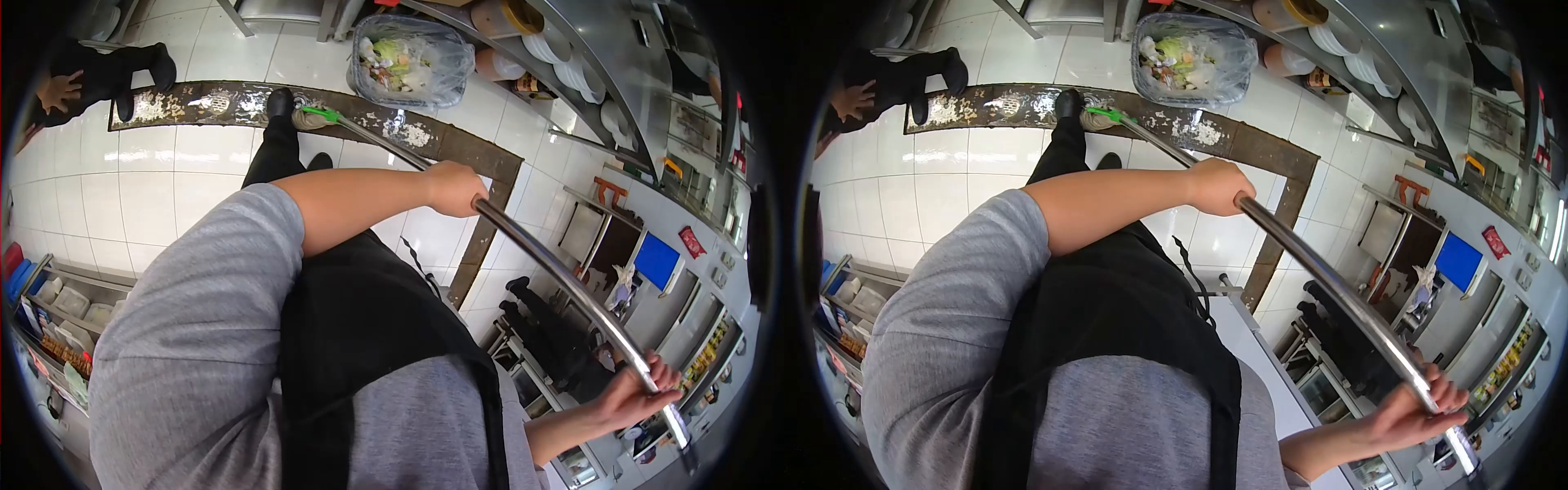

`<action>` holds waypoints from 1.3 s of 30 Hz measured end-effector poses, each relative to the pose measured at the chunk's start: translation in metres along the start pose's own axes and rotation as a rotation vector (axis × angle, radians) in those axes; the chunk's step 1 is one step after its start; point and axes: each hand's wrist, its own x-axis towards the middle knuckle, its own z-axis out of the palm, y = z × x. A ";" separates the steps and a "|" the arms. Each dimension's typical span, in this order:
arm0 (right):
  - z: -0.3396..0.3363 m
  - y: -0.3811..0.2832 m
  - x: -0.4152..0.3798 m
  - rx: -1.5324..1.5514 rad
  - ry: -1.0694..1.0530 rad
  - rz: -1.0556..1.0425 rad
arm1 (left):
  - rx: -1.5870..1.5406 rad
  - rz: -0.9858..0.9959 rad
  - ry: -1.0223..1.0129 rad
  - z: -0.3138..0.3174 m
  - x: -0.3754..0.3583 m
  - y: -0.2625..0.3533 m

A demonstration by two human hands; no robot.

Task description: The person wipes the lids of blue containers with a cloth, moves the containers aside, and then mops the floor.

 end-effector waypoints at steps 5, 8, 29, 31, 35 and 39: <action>-0.055 -0.090 0.039 -0.002 -0.088 0.117 | 0.049 -0.122 0.336 0.033 0.001 0.016; -0.046 -0.089 0.073 -0.027 -0.255 0.130 | 0.013 -0.161 0.579 0.044 0.000 0.025; 0.131 0.088 0.027 -0.137 -0.714 -0.051 | 0.057 -0.398 0.642 -0.010 -0.139 -0.141; 0.125 0.089 0.038 -0.178 -0.661 -0.072 | -0.026 -0.656 0.805 -0.043 -0.186 -0.167; 0.133 0.094 0.044 -0.165 -0.650 -0.056 | 0.362 -0.828 1.105 -0.107 -0.327 -0.209; 0.153 0.103 0.058 -0.126 -0.681 -0.037 | 0.613 -1.138 1.135 -0.143 -0.409 -0.190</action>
